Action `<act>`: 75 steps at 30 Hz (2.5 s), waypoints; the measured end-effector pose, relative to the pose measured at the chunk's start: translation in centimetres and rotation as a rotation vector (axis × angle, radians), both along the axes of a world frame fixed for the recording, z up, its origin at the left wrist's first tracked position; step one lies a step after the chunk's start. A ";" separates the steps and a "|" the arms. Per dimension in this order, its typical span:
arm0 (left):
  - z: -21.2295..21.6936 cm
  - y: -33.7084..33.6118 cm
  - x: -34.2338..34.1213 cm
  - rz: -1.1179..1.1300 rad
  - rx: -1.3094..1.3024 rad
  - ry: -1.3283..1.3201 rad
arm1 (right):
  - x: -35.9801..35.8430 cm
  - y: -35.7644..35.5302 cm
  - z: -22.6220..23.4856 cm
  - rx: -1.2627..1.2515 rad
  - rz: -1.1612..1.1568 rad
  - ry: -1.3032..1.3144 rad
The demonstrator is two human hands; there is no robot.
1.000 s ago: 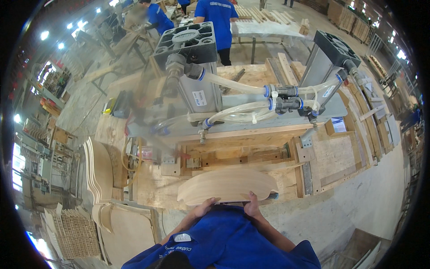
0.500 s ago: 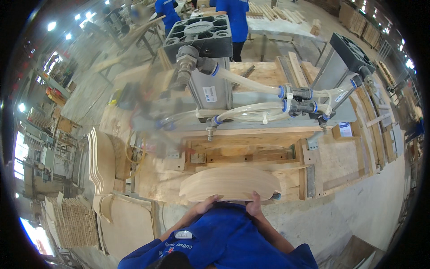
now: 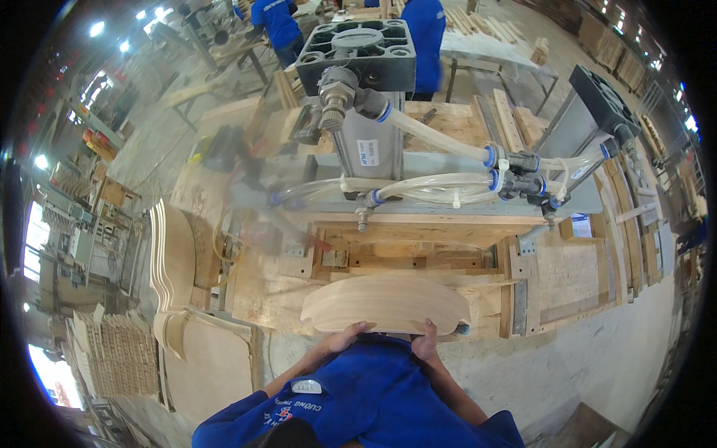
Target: The person repeatedly places curved wooden pieces into a shaping jig, activates the machine, and uses a hammer to tap the wood into position. They remove finished pieces and stack them nearby while continuing the cycle with new pieces.
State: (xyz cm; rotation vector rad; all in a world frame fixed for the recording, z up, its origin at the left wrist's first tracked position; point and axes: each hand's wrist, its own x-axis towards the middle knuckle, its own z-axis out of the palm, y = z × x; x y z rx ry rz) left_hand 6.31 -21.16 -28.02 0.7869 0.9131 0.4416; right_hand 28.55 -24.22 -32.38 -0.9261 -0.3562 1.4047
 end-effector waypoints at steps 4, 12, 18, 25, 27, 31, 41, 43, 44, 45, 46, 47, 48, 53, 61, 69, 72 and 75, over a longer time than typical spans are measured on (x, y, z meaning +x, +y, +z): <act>-0.1 0.1 0.0 -0.008 0.019 0.011 | 0.0 0.1 -0.1 0.016 0.013 0.034; -1.4 -0.1 0.0 0.064 0.082 -0.015 | 0.2 -0.1 -0.5 -0.002 -0.025 0.156; -1.7 -0.3 0.1 0.103 0.055 -0.058 | 0.2 0.1 -0.2 0.020 0.006 0.096; -0.9 -0.1 -0.1 -0.033 -0.017 -0.106 | -0.2 -0.2 -0.5 -0.001 -0.020 0.062; -0.9 -0.2 -0.1 -0.042 -0.071 -0.043 | -0.1 -0.3 -0.4 0.025 -0.006 0.087; -0.8 -1.2 -0.2 0.034 -0.040 -0.015 | 1.0 -1.5 -3.1 -0.021 0.107 0.121; 1.7 -3.3 -0.1 0.627 -0.514 -0.385 | 2.3 -1.5 0.9 -0.048 0.307 0.254; 3.7 -3.1 0.8 0.643 -0.448 -0.290 | 2.0 -1.3 3.0 -0.095 0.238 0.223; 4.7 -2.8 1.3 0.602 -0.398 -0.318 | 2.1 -1.1 4.0 -0.098 0.197 0.233; 6.0 -2.9 1.8 0.569 -0.351 -0.348 | 2.2 -1.0 5.1 -0.106 0.163 0.243; 6.9 -3.0 2.3 0.542 -0.301 -0.380 | 2.4 -0.7 5.9 -0.113 0.136 0.252; 7.6 -2.7 3.0 0.545 -0.306 -0.364 | 2.5 -0.4 6.8 -0.115 0.096 0.251; 8.3 -2.0 3.7 0.549 -0.304 -0.352 | 2.6 0.1 7.9 -0.111 0.059 0.249; 8.3 0.4 5.6 0.532 -0.204 -0.466 | 4.2 2.2 12.4 -0.168 0.127 0.098; 6.0 5.1 7.7 0.538 -0.118 -0.492 | 4.4 6.2 11.7 -0.186 0.053 0.134; 3.0 9.1 9.4 0.656 -0.091 -0.342 | 6.0 10.5 7.9 -0.034 0.091 0.221; 1.9 9.7 9.7 0.634 -0.038 -0.362 | 6.2 11.3 7.3 -0.042 0.056 0.242; 2.0 10.2 10.3 0.641 -0.027 -0.328 | 6.8 11.9 6.4 -0.032 0.051 0.275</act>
